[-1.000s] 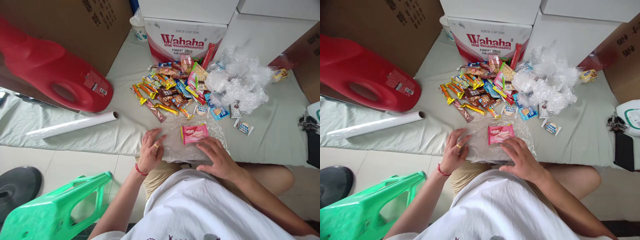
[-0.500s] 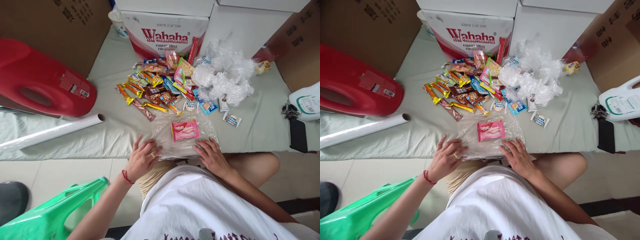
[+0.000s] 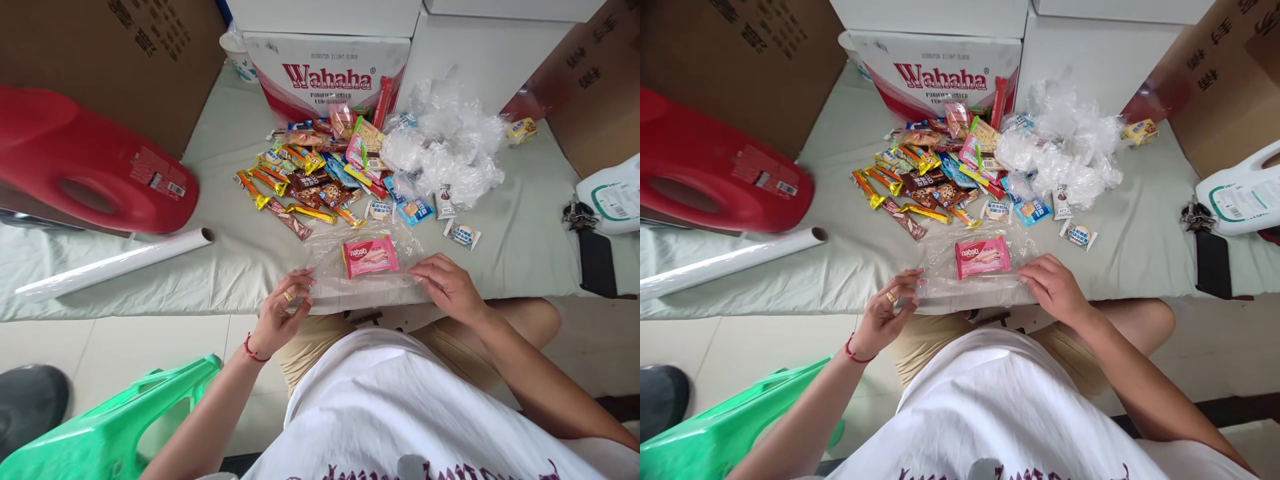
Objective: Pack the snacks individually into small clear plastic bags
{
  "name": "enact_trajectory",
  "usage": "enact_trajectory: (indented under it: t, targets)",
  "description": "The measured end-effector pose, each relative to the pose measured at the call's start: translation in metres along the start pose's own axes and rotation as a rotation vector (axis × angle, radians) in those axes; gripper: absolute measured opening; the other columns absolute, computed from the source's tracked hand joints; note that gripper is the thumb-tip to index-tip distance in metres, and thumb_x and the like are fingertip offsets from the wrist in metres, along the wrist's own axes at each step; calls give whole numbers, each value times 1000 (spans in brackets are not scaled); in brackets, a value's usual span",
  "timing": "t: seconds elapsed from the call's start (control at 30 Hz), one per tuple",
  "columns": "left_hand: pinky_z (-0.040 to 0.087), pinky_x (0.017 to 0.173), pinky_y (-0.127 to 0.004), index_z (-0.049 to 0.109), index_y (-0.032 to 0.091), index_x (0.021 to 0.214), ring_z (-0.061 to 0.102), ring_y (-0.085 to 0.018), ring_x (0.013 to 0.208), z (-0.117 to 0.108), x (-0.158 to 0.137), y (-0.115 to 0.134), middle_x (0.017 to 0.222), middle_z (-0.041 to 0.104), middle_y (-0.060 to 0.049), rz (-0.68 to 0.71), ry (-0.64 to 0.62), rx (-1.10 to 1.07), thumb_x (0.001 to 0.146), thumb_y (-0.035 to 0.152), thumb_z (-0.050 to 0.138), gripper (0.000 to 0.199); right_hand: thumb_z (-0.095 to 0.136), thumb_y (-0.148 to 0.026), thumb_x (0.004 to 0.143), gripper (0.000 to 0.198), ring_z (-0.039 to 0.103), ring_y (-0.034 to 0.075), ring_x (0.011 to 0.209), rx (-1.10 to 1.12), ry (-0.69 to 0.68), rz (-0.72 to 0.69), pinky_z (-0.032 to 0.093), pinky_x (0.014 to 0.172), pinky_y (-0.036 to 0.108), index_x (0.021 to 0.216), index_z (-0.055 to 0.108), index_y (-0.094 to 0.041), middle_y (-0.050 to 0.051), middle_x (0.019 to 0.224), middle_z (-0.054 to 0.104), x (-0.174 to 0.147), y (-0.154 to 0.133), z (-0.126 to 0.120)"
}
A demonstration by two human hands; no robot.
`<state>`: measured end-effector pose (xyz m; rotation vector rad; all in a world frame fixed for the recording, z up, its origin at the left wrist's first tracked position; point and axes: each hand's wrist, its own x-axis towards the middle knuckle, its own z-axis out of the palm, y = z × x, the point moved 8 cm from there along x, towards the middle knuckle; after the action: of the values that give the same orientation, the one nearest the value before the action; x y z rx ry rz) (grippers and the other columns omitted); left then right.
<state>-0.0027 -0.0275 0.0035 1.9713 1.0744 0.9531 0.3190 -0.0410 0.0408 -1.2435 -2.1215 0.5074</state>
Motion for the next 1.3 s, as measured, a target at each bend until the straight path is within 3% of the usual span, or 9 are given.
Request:
enact_trajectory:
  t: [0.1, 0.2, 0.3, 0.47, 0.7, 0.8, 0.9, 1.03, 1.3]
  targets:
    - [46, 115, -49, 59, 23, 89, 71, -26, 119, 3, 12, -16, 105, 75, -8, -130, 107, -152, 97, 26, 56, 9, 57, -25, 103, 22, 67, 19, 87, -20, 3, 36, 53, 76, 32, 113, 76, -23, 7, 99, 71, 31, 12, -6]
    - [56, 84, -35, 58, 23, 92, 74, -22, 90, 2, 21, -43, 90, 74, -5, -362, 319, -198, 95, 37, 56, 14, 59, -31, 100, 22, 66, 18, 79, 7, -49, 114, 49, 72, 30, 103, 78, -20, 5, 91, 72, 63, 38, 0]
    - [47, 63, -28, 58, 22, 91, 65, -16, 64, -1, 25, -59, 71, 67, 1, -565, 446, -36, 90, 39, 58, 17, 62, -34, 95, 23, 61, 17, 69, 58, -139, 280, 45, 67, 29, 96, 78, -18, 3, 80, 71, 83, 75, 16]
    - [42, 63, -29, 59, 23, 90, 61, -17, 59, -10, 29, -55, 63, 64, 4, -652, 481, 187, 90, 36, 56, 13, 64, -26, 88, 23, 62, 20, 77, -117, -149, 409, 48, 74, 32, 105, 77, -17, 7, 92, 72, 90, 111, 27]
    - [51, 79, -33, 53, 22, 102, 66, -18, 84, -33, 7, -52, 90, 69, -3, -544, 872, 38, 99, 41, 51, 20, 54, -20, 99, 28, 57, 32, 115, -376, 383, 104, 48, 103, 51, 119, 72, -21, 15, 120, 66, 69, 24, -23]
    - [51, 86, -36, 57, 21, 100, 63, -20, 95, -41, -8, -14, 102, 65, -7, -384, 1009, 309, 97, 34, 54, 13, 53, -16, 101, 29, 59, 28, 111, -293, 278, -157, 51, 100, 46, 120, 72, -27, 10, 114, 71, 59, -26, 0]
    - [50, 94, -44, 61, 22, 98, 63, -24, 100, -19, -8, 48, 95, 66, -7, -5, 898, 530, 93, 24, 60, 5, 56, -22, 102, 30, 58, 29, 123, -267, -11, -245, 50, 107, 47, 128, 70, -25, 10, 130, 71, 56, -40, 52]
    - [47, 96, -41, 66, 23, 118, 69, -23, 108, 51, 15, 95, 106, 76, -8, 375, 349, 515, 91, 14, 60, 30, 54, -31, 105, 36, 53, 34, 133, -296, -148, -118, 45, 112, 56, 136, 67, -18, 15, 146, 63, 62, -24, 87]
    - [44, 98, -45, 70, 22, 130, 64, -27, 127, 89, 72, 34, 137, 72, -9, 16, 51, 648, 98, 16, 51, 37, 48, -17, 100, 35, 60, 28, 114, -119, -21, -41, 48, 102, 47, 128, 69, -19, 11, 117, 73, 105, 13, 43]
